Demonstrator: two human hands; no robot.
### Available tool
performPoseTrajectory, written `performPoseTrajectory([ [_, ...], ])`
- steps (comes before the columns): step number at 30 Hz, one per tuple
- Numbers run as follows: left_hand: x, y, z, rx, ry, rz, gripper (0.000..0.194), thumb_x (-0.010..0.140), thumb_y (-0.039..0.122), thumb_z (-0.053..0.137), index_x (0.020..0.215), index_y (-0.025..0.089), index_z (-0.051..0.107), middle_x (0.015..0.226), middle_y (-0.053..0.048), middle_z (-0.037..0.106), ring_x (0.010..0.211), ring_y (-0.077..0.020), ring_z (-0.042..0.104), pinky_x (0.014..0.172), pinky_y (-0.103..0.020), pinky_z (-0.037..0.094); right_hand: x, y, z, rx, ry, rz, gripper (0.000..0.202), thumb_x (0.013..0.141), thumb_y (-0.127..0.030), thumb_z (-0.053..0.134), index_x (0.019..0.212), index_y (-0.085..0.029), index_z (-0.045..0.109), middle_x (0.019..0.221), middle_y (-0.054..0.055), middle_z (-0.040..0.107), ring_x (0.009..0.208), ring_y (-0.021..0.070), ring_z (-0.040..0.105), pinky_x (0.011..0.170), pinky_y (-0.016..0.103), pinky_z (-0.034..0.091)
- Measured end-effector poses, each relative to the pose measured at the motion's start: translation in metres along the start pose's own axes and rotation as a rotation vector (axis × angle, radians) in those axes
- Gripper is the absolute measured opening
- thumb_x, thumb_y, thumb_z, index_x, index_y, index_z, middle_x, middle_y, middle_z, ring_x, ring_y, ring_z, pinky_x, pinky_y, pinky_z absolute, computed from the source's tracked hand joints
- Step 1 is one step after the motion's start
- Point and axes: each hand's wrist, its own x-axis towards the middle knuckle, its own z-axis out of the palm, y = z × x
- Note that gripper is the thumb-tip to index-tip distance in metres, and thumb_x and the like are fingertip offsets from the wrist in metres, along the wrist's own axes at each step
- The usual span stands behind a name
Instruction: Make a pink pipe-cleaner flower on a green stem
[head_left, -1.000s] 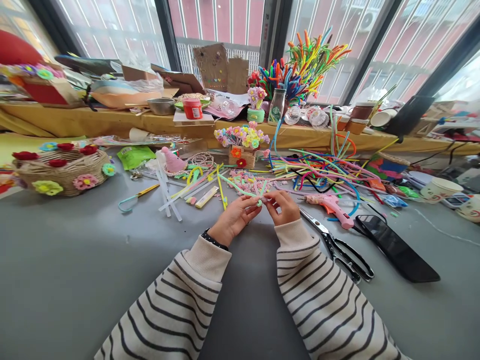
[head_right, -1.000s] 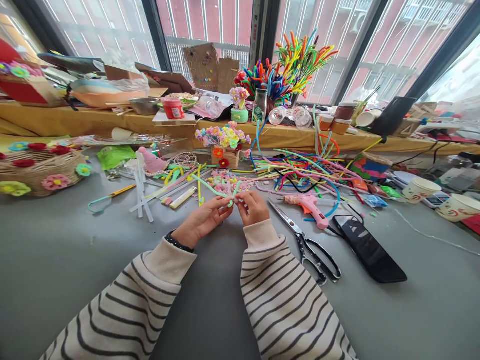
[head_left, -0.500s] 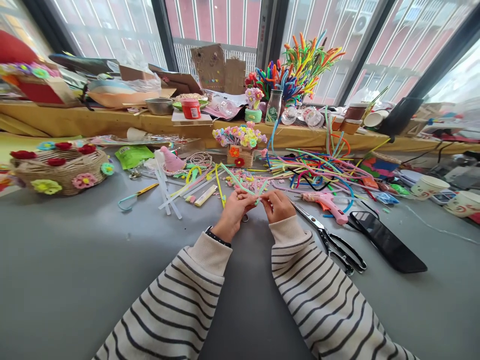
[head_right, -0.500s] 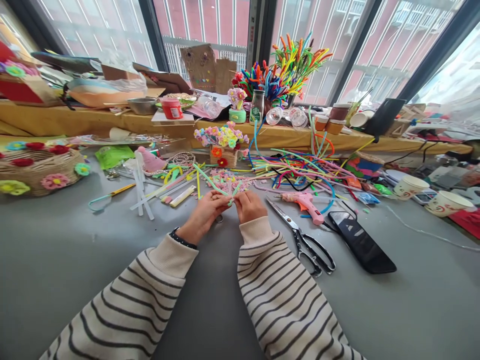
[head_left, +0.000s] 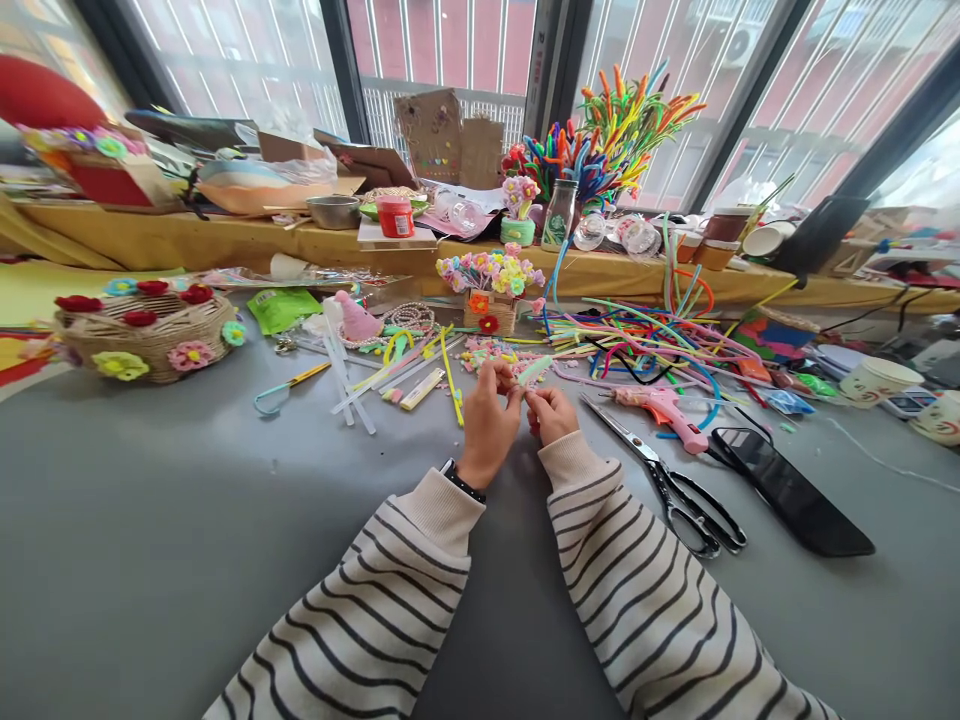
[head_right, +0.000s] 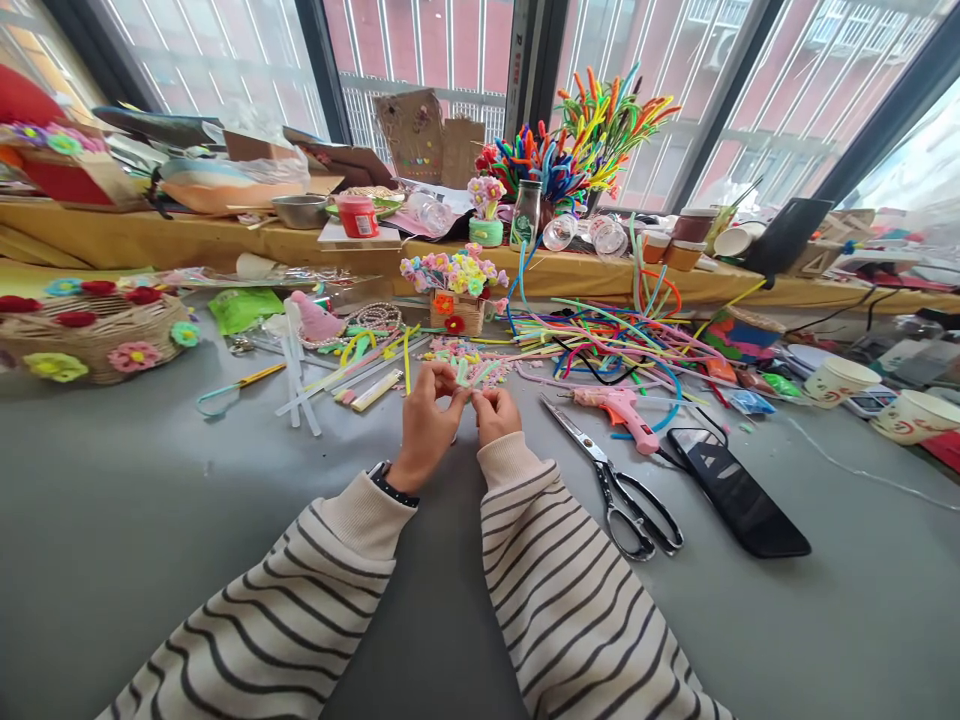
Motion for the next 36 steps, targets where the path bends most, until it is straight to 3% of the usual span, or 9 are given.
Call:
performPoseTrajectory([
  [2,0.000,0.001,0.000,0.037,-0.025,0.026,0.017,0.061,0.010,0.051,0.072,0.022,0.044,0.066,0.003,0.046,0.062,-0.0088,0.046,0.065,-0.019,0.033,0.001,-0.002,0.000,0.149,-0.085,0.137,0.022,0.052,-0.034,0.055,0.056,-0.019,0.040,0.040,-0.008,0.035,0.034,0.0052,0.030,0.029,0.016,0.017],
  [8,0.004,-0.003,-0.002,0.102,-0.080,0.032,0.019,0.061,0.017,0.053,0.074,0.020,0.041,0.064,0.004,0.049,0.060,-0.0094,0.051,0.062,-0.021,0.038,0.003,-0.008,-0.008,0.237,-0.209,0.207,0.023,0.046,-0.031,0.059,0.058,-0.016,0.046,0.045,-0.007,0.037,0.036,0.0037,0.034,0.027,0.014,0.016],
  [12,0.008,-0.007,-0.004,0.010,-0.089,-0.103,0.026,0.058,0.023,0.057,0.075,0.019,0.039,0.062,0.003,0.053,0.059,-0.0099,0.053,0.058,-0.021,0.040,0.002,-0.014,-0.018,0.113,-0.165,0.087,0.022,0.047,-0.027,0.063,0.060,-0.016,0.050,0.049,-0.005,0.047,0.042,0.0057,0.043,0.029,0.013,0.023],
  [17,0.009,-0.006,-0.006,-0.067,-0.113,-0.220,0.029,0.054,0.026,0.060,0.073,0.017,0.039,0.059,0.002,0.053,0.056,-0.0094,0.053,0.055,-0.021,0.040,-0.001,-0.018,-0.021,-0.057,-0.097,-0.083,0.026,0.052,-0.038,0.059,0.060,-0.015,0.052,0.052,-0.003,0.049,0.041,0.0053,0.042,0.029,0.014,0.026],
  [25,0.008,-0.010,-0.006,-0.164,-0.170,-0.305,0.030,0.054,0.027,0.061,0.072,0.017,0.038,0.057,0.003,0.051,0.054,-0.0084,0.051,0.054,-0.022,0.041,0.001,-0.013,-0.021,-0.166,-0.076,-0.114,0.029,0.050,-0.042,0.061,0.058,-0.014,0.056,0.045,-0.004,0.045,0.037,0.0044,0.037,0.029,0.016,0.025],
  [29,0.008,-0.009,-0.006,-0.204,-0.165,-0.333,0.031,0.054,0.025,0.062,0.072,0.017,0.038,0.057,0.004,0.052,0.054,-0.0072,0.050,0.055,-0.021,0.040,0.002,-0.012,-0.022,-0.028,-0.130,0.055,0.028,0.049,-0.039,0.063,0.052,-0.013,0.055,0.043,-0.004,0.045,0.037,0.0037,0.037,0.027,0.013,0.021],
  [33,0.008,-0.005,-0.005,-0.269,-0.164,-0.315,0.030,0.055,0.021,0.061,0.071,0.018,0.036,0.055,0.005,0.050,0.053,-0.0061,0.048,0.055,-0.019,0.038,-0.003,-0.012,-0.018,0.411,-0.286,0.398,0.020,0.051,-0.026,0.066,0.054,-0.013,0.051,0.043,-0.006,0.042,0.035,0.0006,0.033,0.024,0.008,0.016],
  [36,0.008,-0.002,-0.005,-0.358,-0.159,-0.299,0.030,0.056,0.020,0.060,0.073,0.018,0.035,0.058,0.005,0.051,0.057,-0.0068,0.050,0.059,-0.021,0.039,-0.008,-0.013,-0.011,0.699,-0.403,0.558,0.011,0.061,-0.020,0.059,0.062,-0.014,0.050,0.045,-0.007,0.040,0.035,-0.0002,0.034,0.023,0.005,0.016],
])
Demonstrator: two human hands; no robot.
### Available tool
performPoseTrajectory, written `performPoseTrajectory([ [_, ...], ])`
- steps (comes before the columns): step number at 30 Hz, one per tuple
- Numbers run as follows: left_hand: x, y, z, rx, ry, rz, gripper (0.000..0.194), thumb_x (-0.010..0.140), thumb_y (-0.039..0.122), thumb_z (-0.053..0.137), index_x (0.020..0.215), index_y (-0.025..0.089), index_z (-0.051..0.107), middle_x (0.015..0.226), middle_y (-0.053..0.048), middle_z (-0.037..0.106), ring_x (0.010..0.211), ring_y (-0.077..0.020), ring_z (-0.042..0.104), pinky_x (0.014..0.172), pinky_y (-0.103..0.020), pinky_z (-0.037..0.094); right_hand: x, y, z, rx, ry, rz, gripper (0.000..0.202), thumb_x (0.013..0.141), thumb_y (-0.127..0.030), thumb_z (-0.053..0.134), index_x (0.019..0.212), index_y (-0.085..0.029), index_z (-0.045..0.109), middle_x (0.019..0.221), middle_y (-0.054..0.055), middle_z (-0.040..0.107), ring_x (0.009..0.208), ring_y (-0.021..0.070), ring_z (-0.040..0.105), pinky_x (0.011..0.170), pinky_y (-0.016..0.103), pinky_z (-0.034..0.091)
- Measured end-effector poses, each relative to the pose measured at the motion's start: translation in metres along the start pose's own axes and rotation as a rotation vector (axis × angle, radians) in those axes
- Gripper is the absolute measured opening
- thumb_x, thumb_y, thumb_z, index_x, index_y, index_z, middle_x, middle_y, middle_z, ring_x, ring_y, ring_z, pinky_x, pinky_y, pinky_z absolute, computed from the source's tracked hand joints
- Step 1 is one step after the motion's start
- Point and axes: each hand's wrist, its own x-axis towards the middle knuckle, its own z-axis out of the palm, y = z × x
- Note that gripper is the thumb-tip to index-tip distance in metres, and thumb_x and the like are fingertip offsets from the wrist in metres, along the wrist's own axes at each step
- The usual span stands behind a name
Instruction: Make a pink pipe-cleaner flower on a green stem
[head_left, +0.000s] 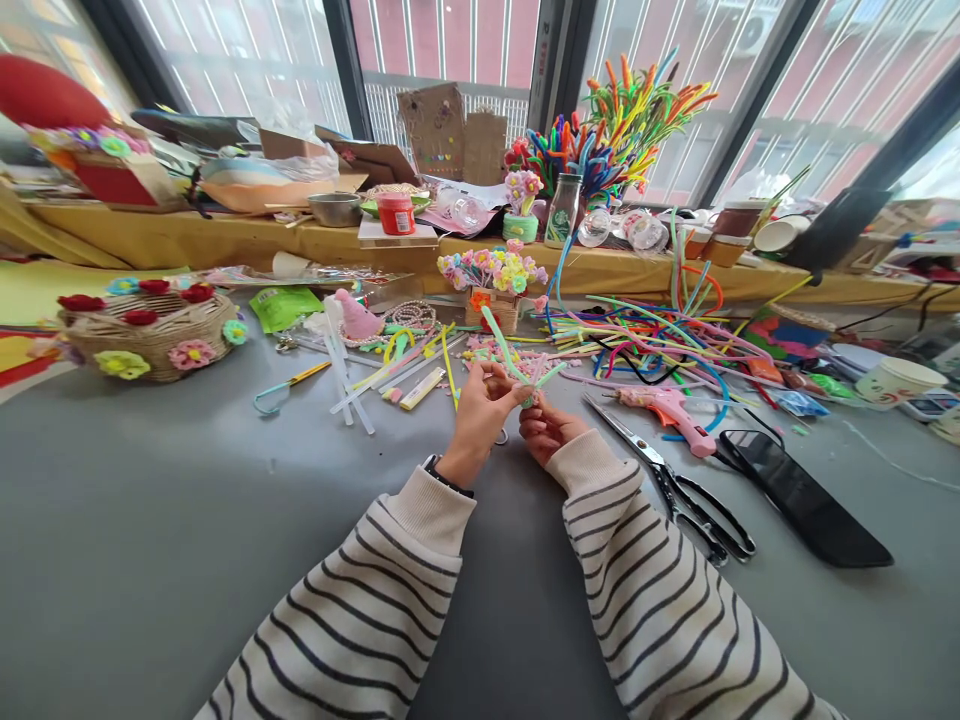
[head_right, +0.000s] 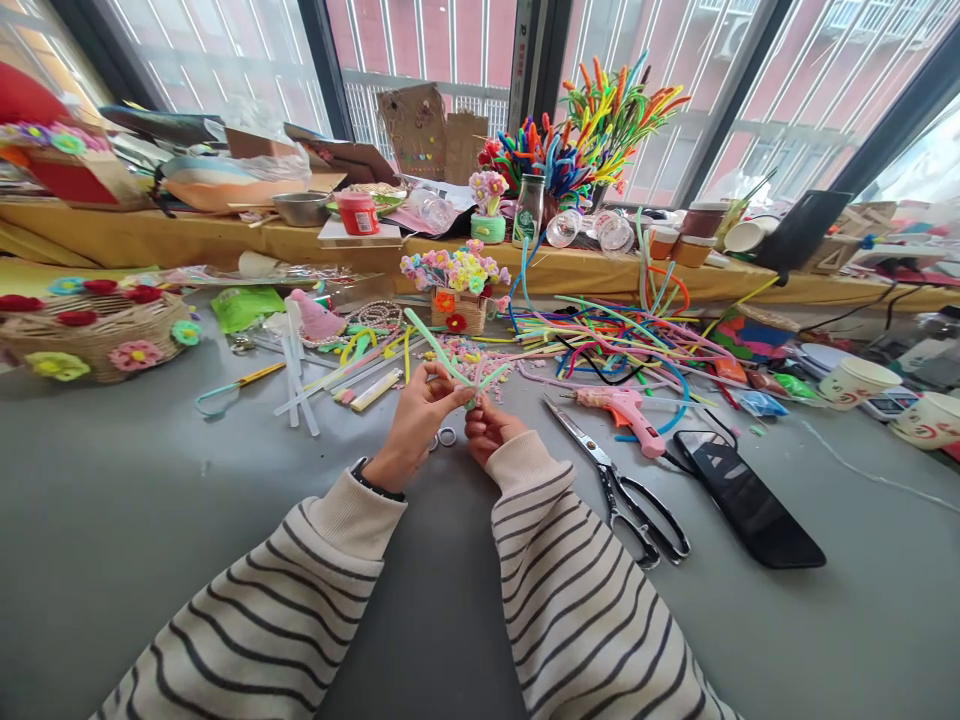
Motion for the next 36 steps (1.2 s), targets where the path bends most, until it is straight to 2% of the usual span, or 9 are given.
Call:
performPoseTrajectory([
  [2,-0.0003,0.0010,-0.0001,-0.047,0.001,0.000,0.031,0.057,0.019,0.060,0.074,0.019,0.035,0.060,0.005,0.051,0.059,-0.0070,0.051,0.060,-0.021,0.039,0.0004,0.0026,0.0032,0.069,-0.049,0.033,0.008,0.066,-0.019,0.055,0.063,-0.014,0.049,0.045,-0.006,0.040,0.036,-0.0005,0.035,0.023,0.004,0.017],
  [4,-0.0001,0.0013,-0.0005,-0.068,0.001,-0.006,0.030,0.057,0.019,0.060,0.074,0.018,0.035,0.060,0.006,0.049,0.058,-0.0062,0.050,0.060,-0.020,0.039,0.0016,0.0028,0.0037,0.034,-0.025,-0.001,0.009,0.067,-0.020,0.055,0.063,-0.014,0.049,0.046,-0.006,0.041,0.036,-0.0007,0.036,0.023,0.005,0.018],
  [11,0.0018,-0.0011,-0.0015,-0.012,0.059,-0.036,0.031,0.055,0.021,0.061,0.076,0.017,0.039,0.059,0.006,0.047,0.056,-0.0051,0.047,0.057,-0.019,0.039,0.0045,-0.0047,-0.0032,-0.476,0.285,-0.398,0.032,0.051,-0.043,0.063,0.056,-0.014,0.051,0.048,-0.004,0.048,0.038,0.0037,0.042,0.028,0.013,0.024],
  [15,0.0017,-0.0019,-0.0025,0.005,0.033,-0.063,0.031,0.056,0.023,0.061,0.077,0.017,0.039,0.060,0.005,0.048,0.057,-0.0058,0.047,0.057,-0.020,0.040,0.0054,-0.0008,-0.0017,-0.683,0.305,-0.600,0.031,0.048,-0.042,0.063,0.054,-0.014,0.051,0.046,-0.005,0.045,0.036,0.0030,0.037,0.029,0.015,0.024],
  [22,0.0013,-0.0021,-0.0019,0.027,0.016,-0.122,0.028,0.056,0.025,0.060,0.075,0.016,0.041,0.064,0.004,0.046,0.058,-0.0057,0.048,0.058,-0.022,0.043,0.0057,-0.0046,-0.0036,-0.718,0.449,-0.701,0.032,0.049,-0.042,0.061,0.066,-0.016,0.052,0.052,-0.004,0.049,0.037,0.0041,0.039,0.030,0.016,0.026],
  [27,-0.0001,-0.0019,0.0000,-0.046,-0.061,-0.228,0.028,0.054,0.022,0.061,0.074,0.016,0.042,0.063,0.004,0.045,0.059,-0.0060,0.048,0.059,-0.024,0.045,0.0055,-0.0064,-0.0058,-0.753,0.456,-0.732,0.027,0.049,-0.039,0.061,0.058,-0.016,0.050,0.049,-0.005,0.048,0.037,0.0043,0.038,0.030,0.017,0.026],
  [30,0.0007,-0.0021,-0.0010,-0.107,-0.047,-0.265,0.030,0.055,0.022,0.061,0.077,0.016,0.042,0.063,0.004,0.046,0.059,-0.0057,0.049,0.060,-0.023,0.044,0.0060,-0.0050,-0.0048,-0.775,0.474,-0.758,0.026,0.049,-0.038,0.061,0.057,-0.016,0.049,0.050,-0.004,0.049,0.038,0.0048,0.040,0.030,0.016,0.027],
  [33,0.0021,-0.0026,-0.0028,-0.041,0.006,-0.275,0.032,0.054,0.022,0.062,0.076,0.016,0.041,0.061,0.003,0.050,0.058,-0.0072,0.052,0.055,-0.020,0.041,0.0059,-0.0049,-0.0040,-0.776,0.472,-0.761,0.029,0.049,-0.040,0.060,0.064,-0.017,0.053,0.051,-0.004,0.050,0.039,0.0052,0.041,0.030,0.016,0.027],
  [36,0.0025,-0.0033,-0.0043,0.062,-0.044,-0.286,0.034,0.053,0.023,0.063,0.078,0.016,0.041,0.059,0.001,0.054,0.057,-0.0092,0.053,0.049,-0.018,0.038,0.0052,-0.0064,-0.0053,-0.836,0.456,-0.766,0.029,0.053,-0.042,0.058,0.065,-0.015,0.057,0.038,-0.008,0.040,0.031,0.0033,0.032,0.030,0.017,0.024],
])
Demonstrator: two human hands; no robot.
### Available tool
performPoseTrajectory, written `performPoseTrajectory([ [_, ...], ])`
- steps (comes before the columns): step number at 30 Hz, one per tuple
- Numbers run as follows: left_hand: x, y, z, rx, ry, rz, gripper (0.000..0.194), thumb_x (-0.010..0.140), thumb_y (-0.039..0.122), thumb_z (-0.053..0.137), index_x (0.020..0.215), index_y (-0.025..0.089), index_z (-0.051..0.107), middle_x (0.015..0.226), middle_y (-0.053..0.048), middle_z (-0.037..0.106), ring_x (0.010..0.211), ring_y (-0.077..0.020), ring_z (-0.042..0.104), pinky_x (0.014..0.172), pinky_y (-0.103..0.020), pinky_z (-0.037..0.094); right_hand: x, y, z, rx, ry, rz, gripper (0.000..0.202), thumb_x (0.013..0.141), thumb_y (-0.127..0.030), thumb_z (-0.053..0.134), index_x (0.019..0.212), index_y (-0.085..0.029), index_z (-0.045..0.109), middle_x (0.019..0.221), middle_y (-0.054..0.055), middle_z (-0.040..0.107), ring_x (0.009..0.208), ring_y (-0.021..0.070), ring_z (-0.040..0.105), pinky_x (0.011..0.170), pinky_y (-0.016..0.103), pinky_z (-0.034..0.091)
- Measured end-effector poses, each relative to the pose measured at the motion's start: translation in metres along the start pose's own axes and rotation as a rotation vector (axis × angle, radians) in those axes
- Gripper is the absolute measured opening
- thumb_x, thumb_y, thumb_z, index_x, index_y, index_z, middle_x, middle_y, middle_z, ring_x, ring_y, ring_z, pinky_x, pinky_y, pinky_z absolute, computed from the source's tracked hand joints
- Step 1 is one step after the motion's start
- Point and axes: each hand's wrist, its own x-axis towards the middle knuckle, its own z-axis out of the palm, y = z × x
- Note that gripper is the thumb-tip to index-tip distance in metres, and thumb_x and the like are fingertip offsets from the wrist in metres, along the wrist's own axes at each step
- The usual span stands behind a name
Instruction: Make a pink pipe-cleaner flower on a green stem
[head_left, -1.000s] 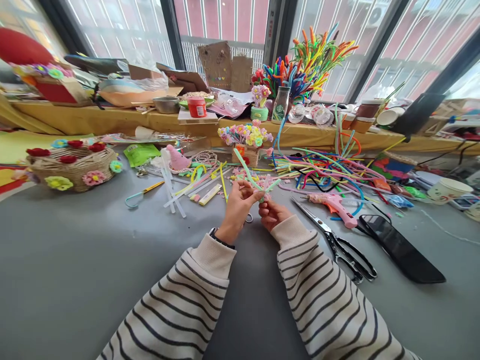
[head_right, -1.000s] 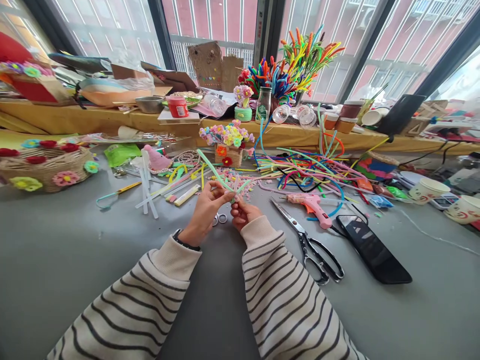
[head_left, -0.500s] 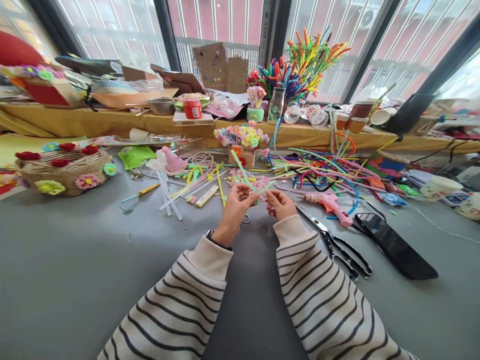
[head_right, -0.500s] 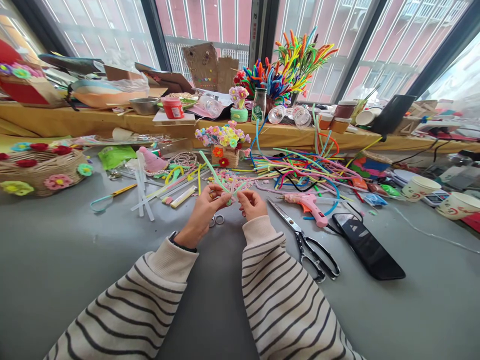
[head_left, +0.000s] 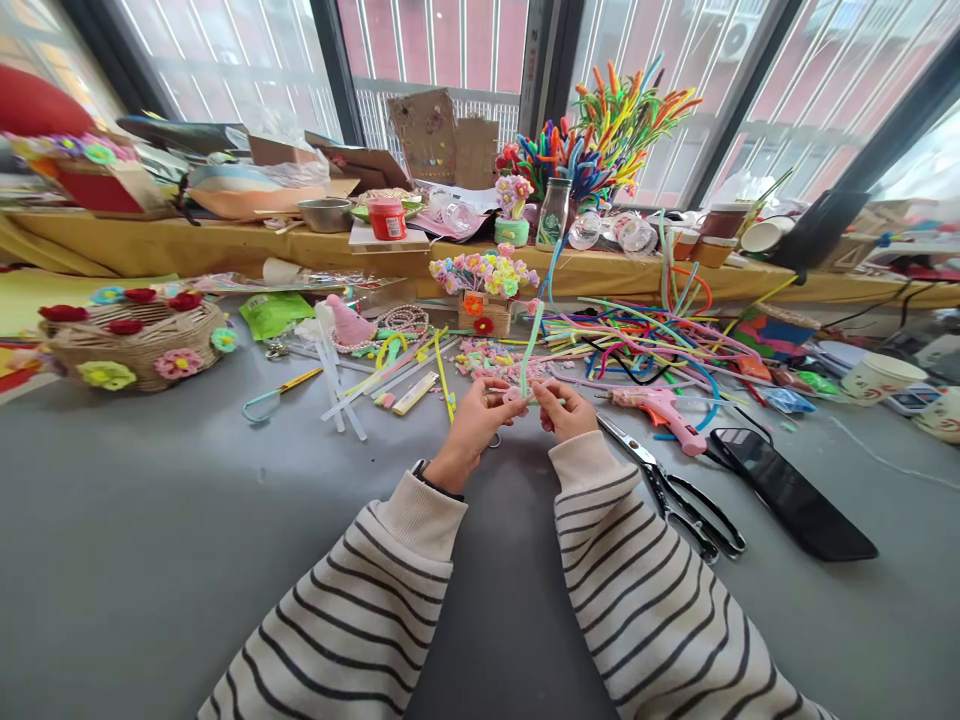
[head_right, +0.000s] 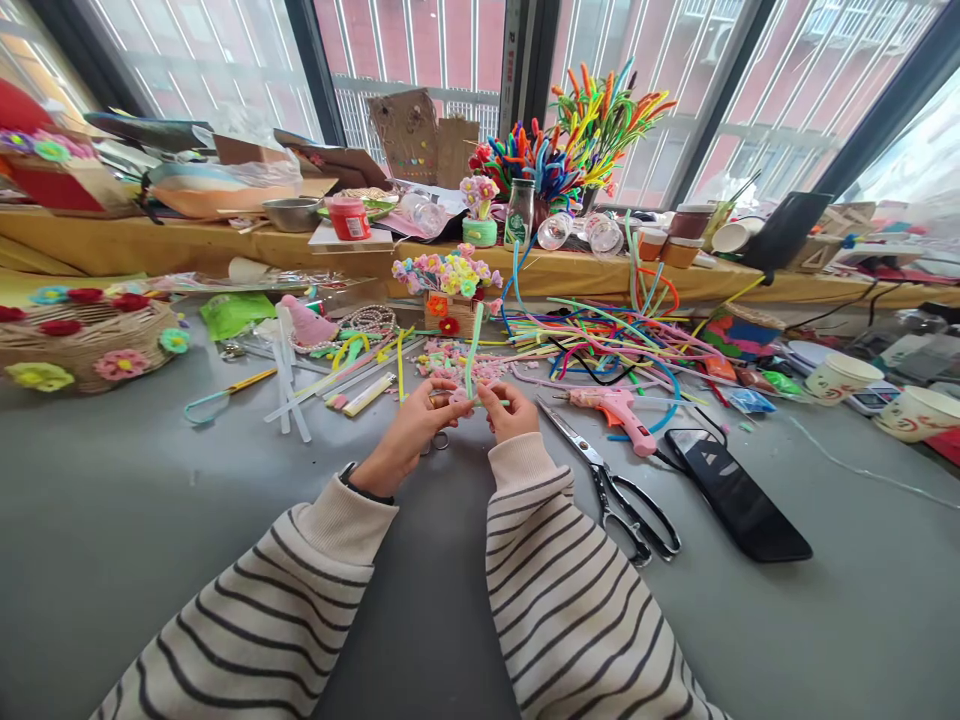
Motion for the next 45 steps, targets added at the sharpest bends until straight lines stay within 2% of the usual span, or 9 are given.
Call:
performPoseTrajectory([
  [3,-0.0009,-0.0001,-0.0005,0.020,-0.035,-0.011,0.032,0.053,0.024,0.063,0.078,0.015,0.043,0.060,0.000,0.055,0.057,-0.0092,0.053,0.049,-0.018,0.038,0.0006,0.0013,-0.0013,0.009,-0.009,-0.020,0.027,0.054,-0.040,0.059,0.060,-0.014,0.059,0.033,-0.008,0.037,0.029,0.0025,0.029,0.030,0.018,0.024],
  [8,-0.0028,0.0009,0.0008,-0.051,-0.010,-0.048,0.028,0.054,0.023,0.063,0.075,0.014,0.046,0.062,0.000,0.052,0.056,-0.0083,0.053,0.058,-0.025,0.045,-0.0010,0.0015,0.0009,0.180,0.027,0.101,0.025,0.046,-0.034,0.066,0.057,-0.015,0.057,0.049,-0.004,0.052,0.041,0.0066,0.049,0.038,0.018,0.041],
  [14,-0.0013,0.0012,0.0017,-0.144,0.026,-0.058,0.027,0.051,0.019,0.065,0.071,0.014,0.047,0.059,0.003,0.050,0.053,-0.0067,0.053,0.061,-0.026,0.046,-0.0024,-0.0009,0.0017,0.278,-0.001,0.136,0.024,0.046,-0.028,0.067,0.063,-0.015,0.056,0.049,-0.004,0.054,0.047,0.0076,0.053,0.048,0.020,0.048],
  [18,-0.0002,0.0021,0.0013,-0.141,0.069,-0.050,0.030,0.049,0.018,0.066,0.071,0.013,0.046,0.058,0.002,0.052,0.051,-0.0069,0.053,0.057,-0.024,0.047,-0.0025,-0.0015,0.0017,0.354,0.012,0.173,0.027,0.042,-0.026,0.069,0.063,-0.015,0.056,0.053,-0.003,0.057,0.051,0.0085,0.056,0.049,0.019,0.048],
  [22,0.0006,0.0020,0.0006,-0.123,0.124,-0.049,0.033,0.049,0.018,0.066,0.073,0.014,0.044,0.056,0.002,0.054,0.049,-0.0078,0.054,0.055,-0.024,0.047,-0.0036,-0.0034,0.0025,0.395,0.001,0.194,0.027,0.041,-0.028,0.070,0.058,-0.016,0.052,0.050,-0.004,0.057,0.046,0.0070,0.055,0.046,0.017,0.047],
  [32,-0.0020,0.0008,0.0004,-0.085,0.027,-0.027,0.032,0.051,0.022,0.065,0.073,0.014,0.044,0.056,0.001,0.056,0.051,-0.0092,0.055,0.054,-0.024,0.046,-0.0022,-0.0060,0.0002,0.239,0.006,0.139,0.022,0.047,-0.033,0.065,0.057,-0.016,0.055,0.059,-0.002,0.059,0.046,0.0057,0.052,0.041,0.015,0.042],
  [39,-0.0018,0.0012,0.0004,-0.148,0.048,-0.026,0.033,0.052,0.019,0.065,0.077,0.015,0.043,0.060,0.001,0.057,0.055,-0.0086,0.056,0.064,-0.026,0.045,-0.0014,-0.0038,0.0000,0.284,-0.023,0.137,0.022,0.048,-0.033,0.065,0.059,-0.016,0.055,0.064,-0.001,0.061,0.048,0.0053,0.053,0.040,0.013,0.041],
  [45,-0.0034,0.0011,-0.0010,-0.200,0.031,-0.059,0.032,0.053,0.016,0.065,0.077,0.015,0.043,0.060,0.001,0.054,0.056,-0.0083,0.056,0.065,-0.026,0.045,-0.0017,-0.0027,0.0007,0.318,-0.014,0.144,0.022,0.049,-0.032,0.066,0.060,-0.016,0.055,0.058,-0.003,0.059,0.045,0.0041,0.052,0.039,0.012,0.041],
])
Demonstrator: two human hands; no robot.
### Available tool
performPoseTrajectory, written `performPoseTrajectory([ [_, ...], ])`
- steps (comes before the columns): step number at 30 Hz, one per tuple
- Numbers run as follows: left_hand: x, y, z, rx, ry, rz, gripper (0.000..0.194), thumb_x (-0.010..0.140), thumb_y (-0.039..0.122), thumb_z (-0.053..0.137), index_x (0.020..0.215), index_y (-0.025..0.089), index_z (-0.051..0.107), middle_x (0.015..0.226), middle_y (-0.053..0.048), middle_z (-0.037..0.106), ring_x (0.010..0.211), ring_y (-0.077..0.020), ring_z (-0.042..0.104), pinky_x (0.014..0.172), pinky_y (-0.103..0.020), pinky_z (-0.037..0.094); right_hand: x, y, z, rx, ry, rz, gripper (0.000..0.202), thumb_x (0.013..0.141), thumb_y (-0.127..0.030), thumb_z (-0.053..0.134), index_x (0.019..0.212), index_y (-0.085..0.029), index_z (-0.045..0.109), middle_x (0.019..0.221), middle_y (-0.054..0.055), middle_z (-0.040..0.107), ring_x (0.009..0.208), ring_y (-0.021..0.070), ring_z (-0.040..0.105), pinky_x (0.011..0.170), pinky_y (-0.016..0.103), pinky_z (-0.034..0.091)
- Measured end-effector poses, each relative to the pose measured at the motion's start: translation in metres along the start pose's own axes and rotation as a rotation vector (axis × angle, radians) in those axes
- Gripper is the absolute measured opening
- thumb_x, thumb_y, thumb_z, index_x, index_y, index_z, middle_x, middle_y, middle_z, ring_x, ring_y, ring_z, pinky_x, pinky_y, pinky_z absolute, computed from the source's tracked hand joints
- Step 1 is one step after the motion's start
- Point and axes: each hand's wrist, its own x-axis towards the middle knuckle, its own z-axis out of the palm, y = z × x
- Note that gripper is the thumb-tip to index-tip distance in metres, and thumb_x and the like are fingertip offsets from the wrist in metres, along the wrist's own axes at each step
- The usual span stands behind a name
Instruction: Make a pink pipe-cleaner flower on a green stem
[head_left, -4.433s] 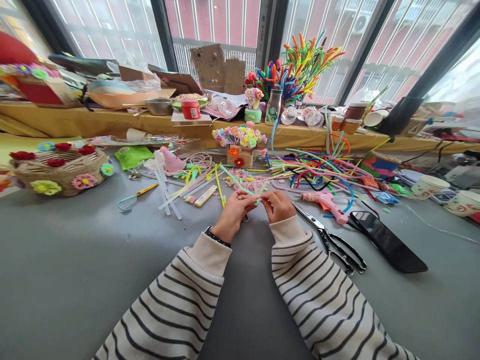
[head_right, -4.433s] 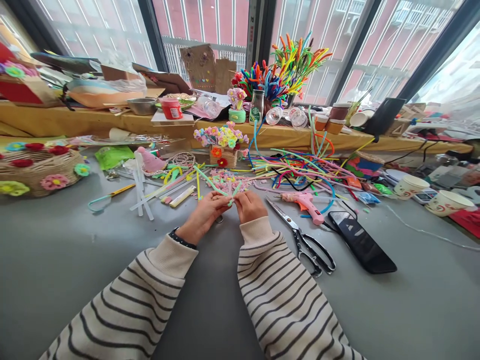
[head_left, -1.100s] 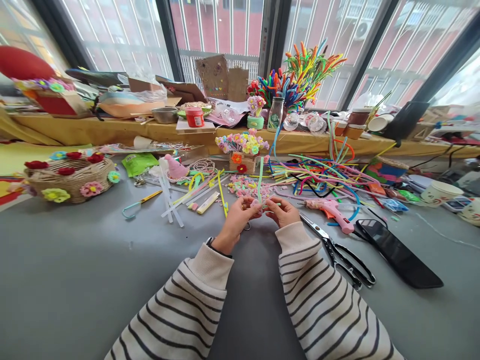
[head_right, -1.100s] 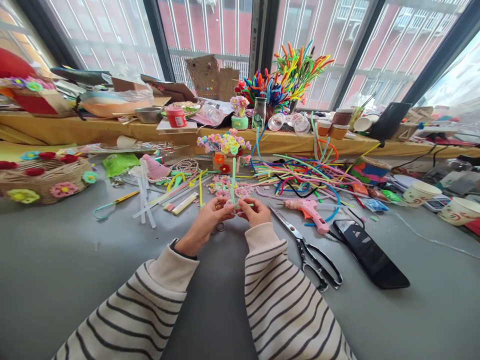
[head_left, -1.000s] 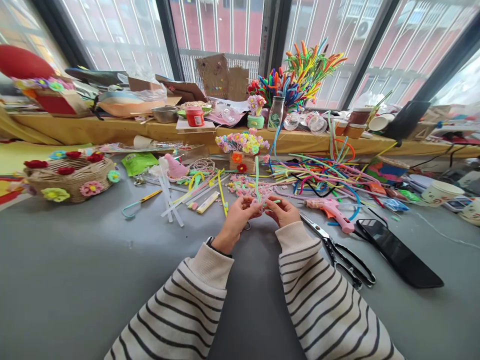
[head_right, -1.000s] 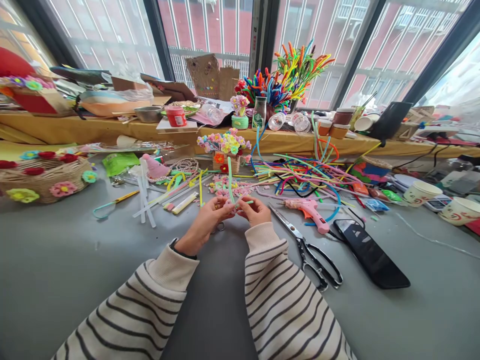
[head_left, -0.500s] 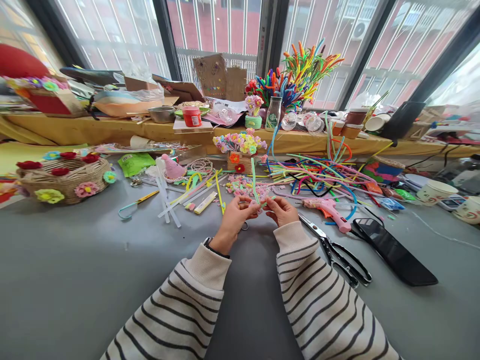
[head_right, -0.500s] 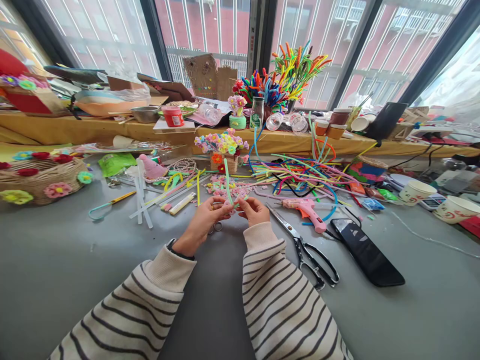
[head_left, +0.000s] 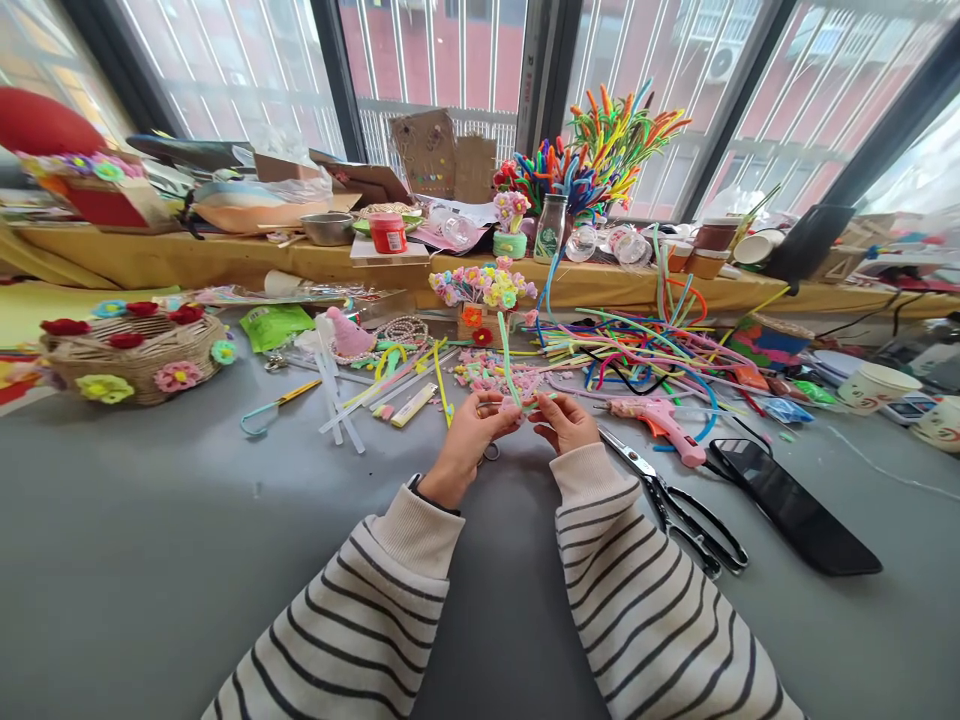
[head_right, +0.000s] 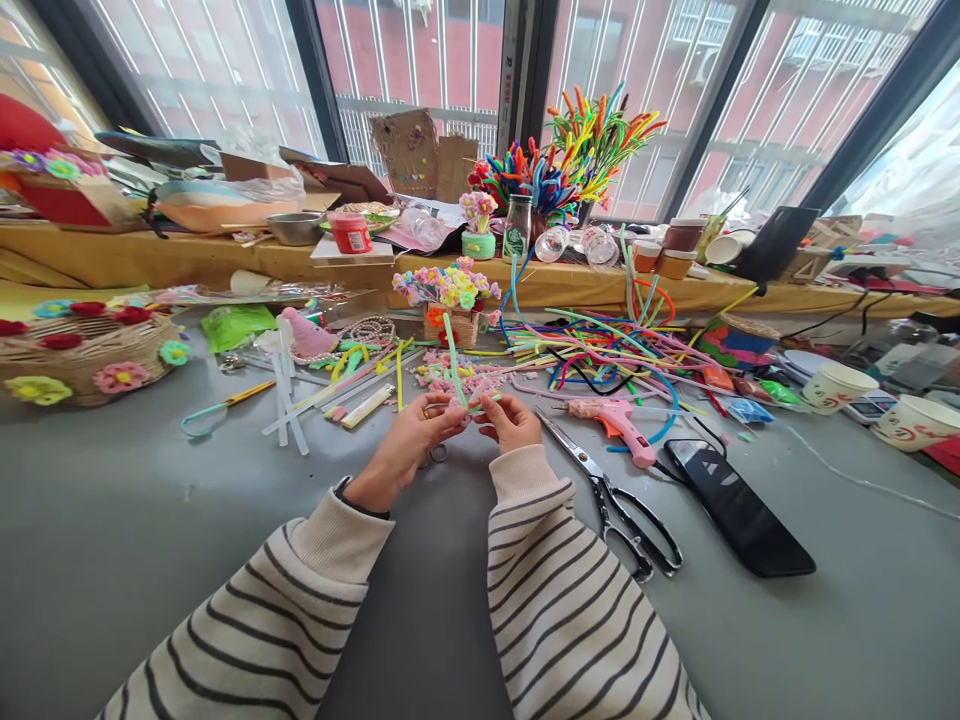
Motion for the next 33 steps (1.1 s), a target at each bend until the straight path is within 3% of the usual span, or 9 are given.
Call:
performPoseTrajectory([
  [5,0.0009,0.0006,-0.0007,0.040,0.017,-0.055,0.035,0.052,0.018,0.065,0.078,0.015,0.042,0.061,0.000,0.053,0.052,-0.0082,0.055,0.061,-0.025,0.046,0.0000,0.0004,0.0009,0.016,0.012,-0.040,0.028,0.047,-0.030,0.067,0.064,-0.016,0.051,0.050,-0.005,0.058,0.039,0.0049,0.051,0.038,0.014,0.042],
  [11,0.0010,-0.0003,-0.0010,-0.001,-0.002,-0.062,0.036,0.052,0.016,0.065,0.078,0.015,0.041,0.062,0.001,0.052,0.054,-0.0086,0.056,0.062,-0.025,0.046,0.0001,0.0017,0.0007,-0.049,-0.025,-0.189,0.027,0.049,-0.029,0.066,0.060,-0.016,0.045,0.044,-0.005,0.057,0.034,0.0050,0.047,0.037,0.017,0.041],
  [18,0.0002,0.0007,0.0015,-0.035,0.062,-0.021,0.029,0.054,0.013,0.063,0.074,0.015,0.040,0.063,0.002,0.049,0.057,-0.0074,0.054,0.065,-0.026,0.046,-0.0016,0.0035,0.0009,-0.076,-0.026,-0.235,0.020,0.052,-0.026,0.065,0.064,-0.015,0.053,0.056,-0.002,0.061,0.046,0.0080,0.055,0.045,0.020,0.047],
  [22,-0.0005,0.0012,0.0021,-0.064,0.053,-0.029,0.030,0.054,0.012,0.063,0.072,0.015,0.040,0.063,0.002,0.048,0.057,-0.0066,0.053,0.065,-0.027,0.046,-0.0003,0.0049,-0.0004,-0.072,-0.018,-0.243,0.025,0.052,-0.026,0.064,0.071,-0.017,0.050,0.057,-0.003,0.061,0.047,0.0097,0.056,0.046,0.022,0.048],
  [25,-0.0006,0.0013,0.0018,-0.075,0.081,-0.008,0.030,0.054,0.010,0.062,0.070,0.015,0.039,0.060,0.004,0.045,0.055,-0.0055,0.051,0.064,-0.026,0.047,0.0009,0.0069,-0.0025,-0.236,0.004,-0.343,0.023,0.055,-0.028,0.062,0.069,-0.017,0.048,0.052,-0.004,0.057,0.043,0.0103,0.055,0.046,0.024,0.048],
  [29,0.0006,0.0001,0.0012,-0.079,0.103,0.006,0.030,0.054,0.008,0.061,0.070,0.016,0.037,0.062,0.004,0.044,0.055,-0.0054,0.051,0.062,-0.026,0.047,-0.0010,0.0071,-0.0039,-0.641,0.057,-0.544,0.016,0.062,-0.032,0.055,0.067,-0.017,0.053,0.055,0.000,0.058,0.046,0.0123,0.056,0.048,0.025,0.048],
  [33,0.0020,-0.0029,0.0006,-0.102,0.063,0.012,0.029,0.055,0.009,0.061,0.071,0.016,0.038,0.062,0.004,0.045,0.056,-0.0057,0.051,0.066,-0.028,0.046,-0.0049,0.0045,-0.0022,-0.732,0.089,-0.639,0.020,0.064,-0.031,0.053,0.079,-0.017,0.054,0.065,0.002,0.061,0.052,0.0121,0.057,0.049,0.024,0.048],
])
